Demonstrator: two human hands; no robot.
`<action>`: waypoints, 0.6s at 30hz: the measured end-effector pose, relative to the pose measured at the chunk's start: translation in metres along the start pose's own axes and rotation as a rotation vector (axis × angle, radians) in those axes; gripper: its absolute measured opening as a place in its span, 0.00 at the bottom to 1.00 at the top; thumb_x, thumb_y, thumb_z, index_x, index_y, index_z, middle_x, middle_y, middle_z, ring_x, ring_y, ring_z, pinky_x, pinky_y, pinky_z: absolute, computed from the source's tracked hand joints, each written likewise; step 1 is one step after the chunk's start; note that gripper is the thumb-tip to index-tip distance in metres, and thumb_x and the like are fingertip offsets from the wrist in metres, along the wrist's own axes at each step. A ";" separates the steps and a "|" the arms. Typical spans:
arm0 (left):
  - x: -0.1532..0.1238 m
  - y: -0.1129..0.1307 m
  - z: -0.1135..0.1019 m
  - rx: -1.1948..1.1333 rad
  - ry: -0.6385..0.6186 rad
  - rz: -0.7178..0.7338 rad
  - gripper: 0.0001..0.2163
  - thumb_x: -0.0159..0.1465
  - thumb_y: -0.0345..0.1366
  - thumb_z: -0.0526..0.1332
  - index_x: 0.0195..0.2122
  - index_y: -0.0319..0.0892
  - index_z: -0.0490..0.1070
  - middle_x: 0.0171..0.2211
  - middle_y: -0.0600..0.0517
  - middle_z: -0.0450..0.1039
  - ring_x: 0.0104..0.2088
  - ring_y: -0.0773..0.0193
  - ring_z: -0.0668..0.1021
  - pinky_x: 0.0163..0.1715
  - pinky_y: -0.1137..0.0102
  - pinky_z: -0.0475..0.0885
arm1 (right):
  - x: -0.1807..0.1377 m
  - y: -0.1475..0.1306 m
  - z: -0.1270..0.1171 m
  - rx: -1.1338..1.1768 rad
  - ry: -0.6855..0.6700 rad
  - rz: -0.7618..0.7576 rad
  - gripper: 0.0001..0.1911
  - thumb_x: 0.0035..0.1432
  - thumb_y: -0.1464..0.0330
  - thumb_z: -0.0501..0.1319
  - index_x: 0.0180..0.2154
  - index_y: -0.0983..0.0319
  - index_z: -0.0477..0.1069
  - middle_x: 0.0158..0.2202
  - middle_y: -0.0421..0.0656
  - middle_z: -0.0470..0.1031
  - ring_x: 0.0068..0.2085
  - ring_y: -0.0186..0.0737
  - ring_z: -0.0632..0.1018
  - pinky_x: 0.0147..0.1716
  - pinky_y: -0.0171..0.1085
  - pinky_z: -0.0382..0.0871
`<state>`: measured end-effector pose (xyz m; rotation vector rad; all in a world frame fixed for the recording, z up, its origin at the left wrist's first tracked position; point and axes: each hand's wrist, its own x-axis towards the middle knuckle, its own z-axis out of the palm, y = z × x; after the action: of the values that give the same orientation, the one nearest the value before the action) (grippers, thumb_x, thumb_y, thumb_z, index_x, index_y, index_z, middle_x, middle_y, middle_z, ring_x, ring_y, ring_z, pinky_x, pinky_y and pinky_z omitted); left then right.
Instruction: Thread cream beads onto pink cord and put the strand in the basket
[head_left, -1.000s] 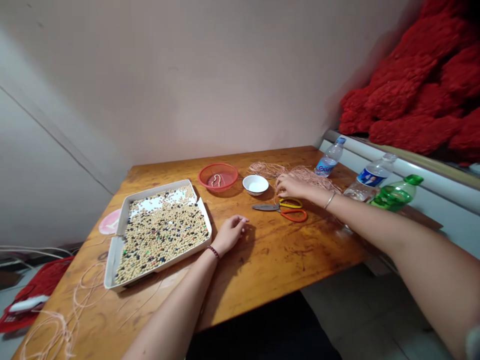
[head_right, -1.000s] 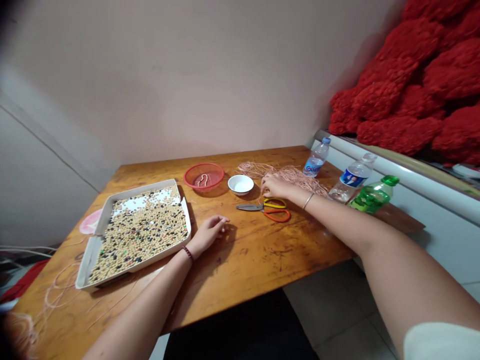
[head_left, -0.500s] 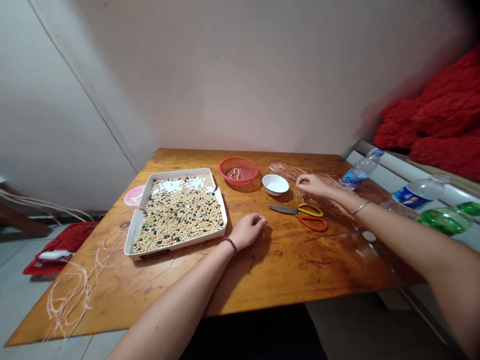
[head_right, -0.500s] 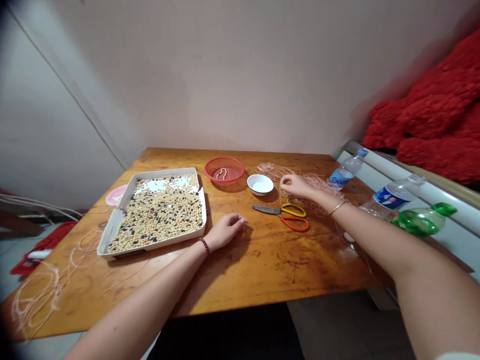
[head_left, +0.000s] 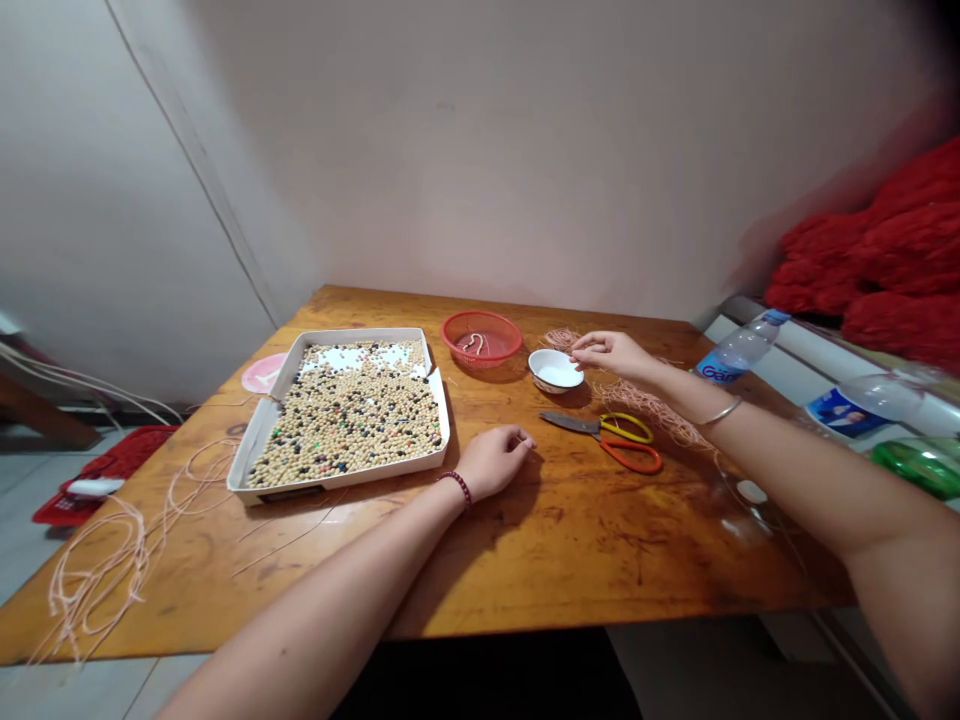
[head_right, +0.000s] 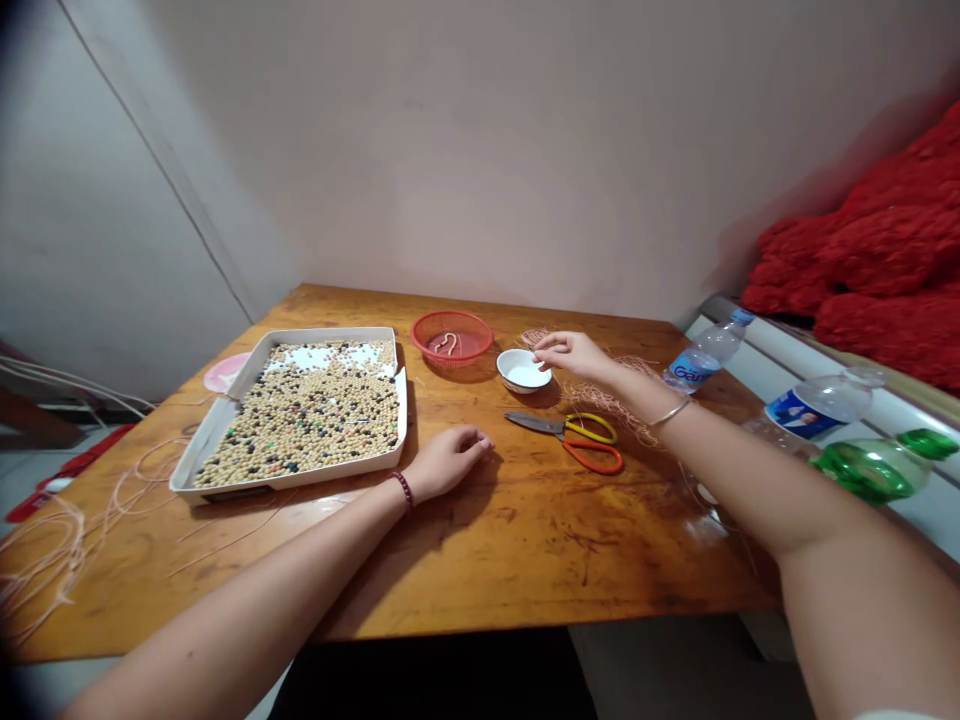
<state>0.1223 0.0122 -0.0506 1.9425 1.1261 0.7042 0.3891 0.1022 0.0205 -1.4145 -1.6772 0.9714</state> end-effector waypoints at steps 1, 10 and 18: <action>0.001 -0.001 0.001 -0.001 0.007 0.000 0.10 0.62 0.39 0.56 0.35 0.42 0.75 0.36 0.48 0.78 0.36 0.57 0.77 0.37 0.69 0.67 | 0.002 -0.003 0.003 -0.004 -0.011 -0.004 0.23 0.44 0.55 0.70 0.38 0.63 0.71 0.34 0.49 0.79 0.33 0.41 0.79 0.35 0.38 0.71; 0.002 -0.011 0.009 -0.271 -0.008 -0.031 0.21 0.63 0.43 0.58 0.56 0.42 0.62 0.30 0.51 0.76 0.25 0.66 0.76 0.28 0.73 0.66 | -0.004 -0.036 0.037 -0.158 -0.171 -0.045 0.21 0.45 0.55 0.68 0.35 0.65 0.77 0.31 0.46 0.78 0.23 0.30 0.70 0.19 0.30 0.60; 0.004 -0.005 -0.002 -0.499 -0.174 -0.020 0.44 0.53 0.42 0.68 0.66 0.40 0.43 0.28 0.53 0.74 0.22 0.70 0.71 0.24 0.75 0.63 | -0.037 -0.083 0.081 -0.170 -0.445 -0.036 0.16 0.46 0.58 0.67 0.36 0.61 0.78 0.26 0.39 0.76 0.22 0.28 0.66 0.20 0.29 0.56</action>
<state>0.1205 0.0181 -0.0538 1.5316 0.7718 0.7108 0.2856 0.0489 0.0561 -1.3345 -2.1449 1.2110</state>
